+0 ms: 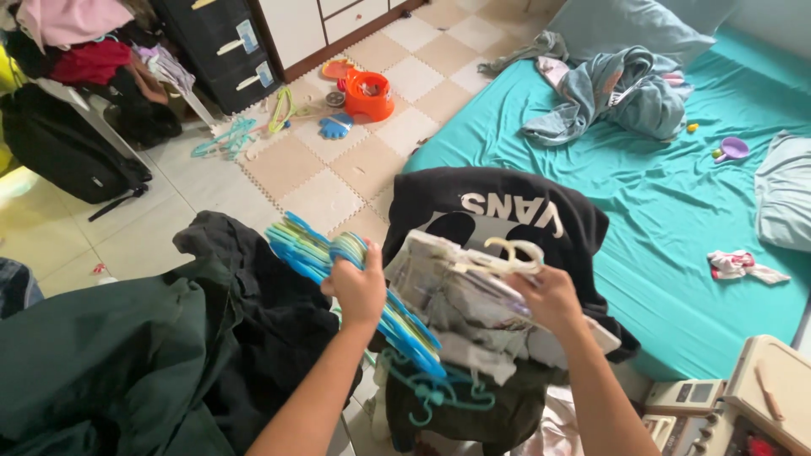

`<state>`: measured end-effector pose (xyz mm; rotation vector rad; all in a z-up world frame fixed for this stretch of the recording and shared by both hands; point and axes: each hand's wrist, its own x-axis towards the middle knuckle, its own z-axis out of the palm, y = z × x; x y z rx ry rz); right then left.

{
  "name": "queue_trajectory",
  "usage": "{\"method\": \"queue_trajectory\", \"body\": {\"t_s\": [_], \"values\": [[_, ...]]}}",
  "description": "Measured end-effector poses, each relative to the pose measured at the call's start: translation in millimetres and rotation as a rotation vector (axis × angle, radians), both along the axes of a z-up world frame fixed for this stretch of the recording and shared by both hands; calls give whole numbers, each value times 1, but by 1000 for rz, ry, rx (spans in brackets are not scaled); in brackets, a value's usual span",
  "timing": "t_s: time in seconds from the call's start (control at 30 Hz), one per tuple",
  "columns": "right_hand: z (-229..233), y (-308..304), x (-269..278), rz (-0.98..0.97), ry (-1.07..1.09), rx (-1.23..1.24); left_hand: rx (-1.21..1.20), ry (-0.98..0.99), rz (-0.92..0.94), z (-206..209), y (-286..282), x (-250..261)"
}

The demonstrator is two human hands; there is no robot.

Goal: The recorder hangs multiple items of clothing onto plastic hangers.

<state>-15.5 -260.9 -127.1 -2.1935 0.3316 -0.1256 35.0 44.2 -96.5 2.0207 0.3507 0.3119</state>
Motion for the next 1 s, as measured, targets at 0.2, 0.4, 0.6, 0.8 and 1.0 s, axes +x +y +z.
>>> {"method": "queue_trajectory", "body": {"t_s": [0.2,0.4,0.6,0.8,1.0], "values": [[6,-18,7,57,-180,-9,-21,-11,15,23,5,1],[-36,-41,36,58,-13,200,24,-89,14,-2,6,1],[0,-20,41,96,-63,146,345,38,-123,-28,-18,4],[36,-3,31,82,-78,180,268,205,-237,-33,-53,2],[43,4,12,67,-46,133,375,136,-102,-78,-97,21]]}}
